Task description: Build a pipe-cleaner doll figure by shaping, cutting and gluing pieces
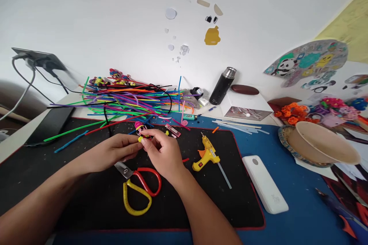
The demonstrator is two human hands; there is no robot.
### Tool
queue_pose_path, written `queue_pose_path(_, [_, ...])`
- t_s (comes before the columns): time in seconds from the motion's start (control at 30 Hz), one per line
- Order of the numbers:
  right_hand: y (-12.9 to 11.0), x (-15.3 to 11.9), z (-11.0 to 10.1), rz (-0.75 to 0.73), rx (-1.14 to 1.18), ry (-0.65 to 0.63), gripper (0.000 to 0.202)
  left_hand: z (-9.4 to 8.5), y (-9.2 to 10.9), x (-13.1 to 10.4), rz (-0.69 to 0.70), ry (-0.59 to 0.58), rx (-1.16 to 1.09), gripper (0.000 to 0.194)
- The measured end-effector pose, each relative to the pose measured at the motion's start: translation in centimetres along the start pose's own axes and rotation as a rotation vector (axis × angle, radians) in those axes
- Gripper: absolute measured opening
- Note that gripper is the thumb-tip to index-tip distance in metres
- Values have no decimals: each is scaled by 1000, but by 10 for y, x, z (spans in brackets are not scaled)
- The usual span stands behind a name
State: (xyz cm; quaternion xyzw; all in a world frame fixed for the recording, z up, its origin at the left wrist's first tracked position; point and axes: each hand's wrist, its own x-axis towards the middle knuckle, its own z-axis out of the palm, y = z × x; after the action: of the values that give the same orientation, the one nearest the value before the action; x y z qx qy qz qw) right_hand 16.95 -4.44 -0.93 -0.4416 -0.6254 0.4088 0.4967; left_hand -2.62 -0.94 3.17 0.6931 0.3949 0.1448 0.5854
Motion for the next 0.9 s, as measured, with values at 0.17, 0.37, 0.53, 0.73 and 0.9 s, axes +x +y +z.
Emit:
queue_pose_path(0.17, [3,-1,2,-60,-125,-27,17,0,-3,-1,28,-30,15,45])
queue_pose_path(0.37, [1,4,-1,131,85,37,21,-5,-11,2,117,129,-31,31])
queue_pose_path(0.53, [1,8,-2,306,350,49,32,-5,-15,2,296,390,156,22])
queue_pose_path(0.73, [-1,9,-1,356,488,-3,39,-1,-11,-1,475,531,405,17])
queue_pose_path(0.9, [-1,8,0,363,505,-19,39,-1,-13,2,559,620,557,12])
